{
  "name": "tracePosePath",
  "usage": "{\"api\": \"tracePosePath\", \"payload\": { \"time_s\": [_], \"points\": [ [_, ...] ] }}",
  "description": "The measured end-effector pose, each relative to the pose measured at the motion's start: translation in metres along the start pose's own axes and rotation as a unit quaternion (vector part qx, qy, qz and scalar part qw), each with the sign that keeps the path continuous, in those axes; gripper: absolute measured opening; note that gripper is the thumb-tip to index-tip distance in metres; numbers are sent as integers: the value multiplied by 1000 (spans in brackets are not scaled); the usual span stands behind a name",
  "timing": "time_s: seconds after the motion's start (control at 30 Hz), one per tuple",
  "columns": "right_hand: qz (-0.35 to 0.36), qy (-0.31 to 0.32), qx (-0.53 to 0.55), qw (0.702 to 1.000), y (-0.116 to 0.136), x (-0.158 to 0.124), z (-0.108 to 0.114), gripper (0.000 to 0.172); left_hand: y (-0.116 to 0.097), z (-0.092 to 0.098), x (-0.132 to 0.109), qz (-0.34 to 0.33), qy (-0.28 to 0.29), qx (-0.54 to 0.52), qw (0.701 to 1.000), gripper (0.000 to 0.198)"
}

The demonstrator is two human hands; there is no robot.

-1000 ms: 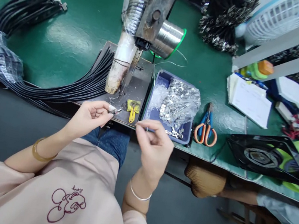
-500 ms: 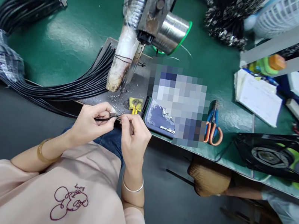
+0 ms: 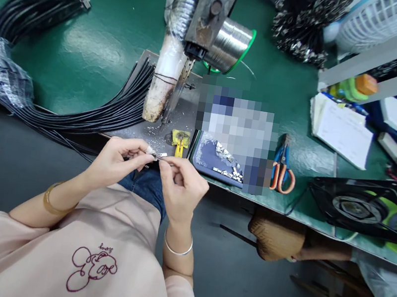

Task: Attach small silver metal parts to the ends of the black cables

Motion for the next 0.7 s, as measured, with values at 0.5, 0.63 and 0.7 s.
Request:
{"api": "tracePosePath", "payload": {
  "time_s": [0.5,0.63,0.7],
  "points": [
    [114,-28,-11,993,3,-1,-7,12,1,7,13,53,-36,-105,992,16],
    [152,-47,-43,986,3,3,-14,16,0,6,18,37,-60,-74,995,14],
    [161,-56,-43,984,3,5,-15,18,-1,6,20,34,-66,-65,995,14]
  ]
}}
Point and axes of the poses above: each hand's wrist, its own x-axis towards the middle knuckle, its own z-axis out of the back of the hand, y = z × x, the point moved 2 cm from there along x, towards the middle knuckle, and after that the axes turned 6 degrees about -x, right-handed, at the moved point
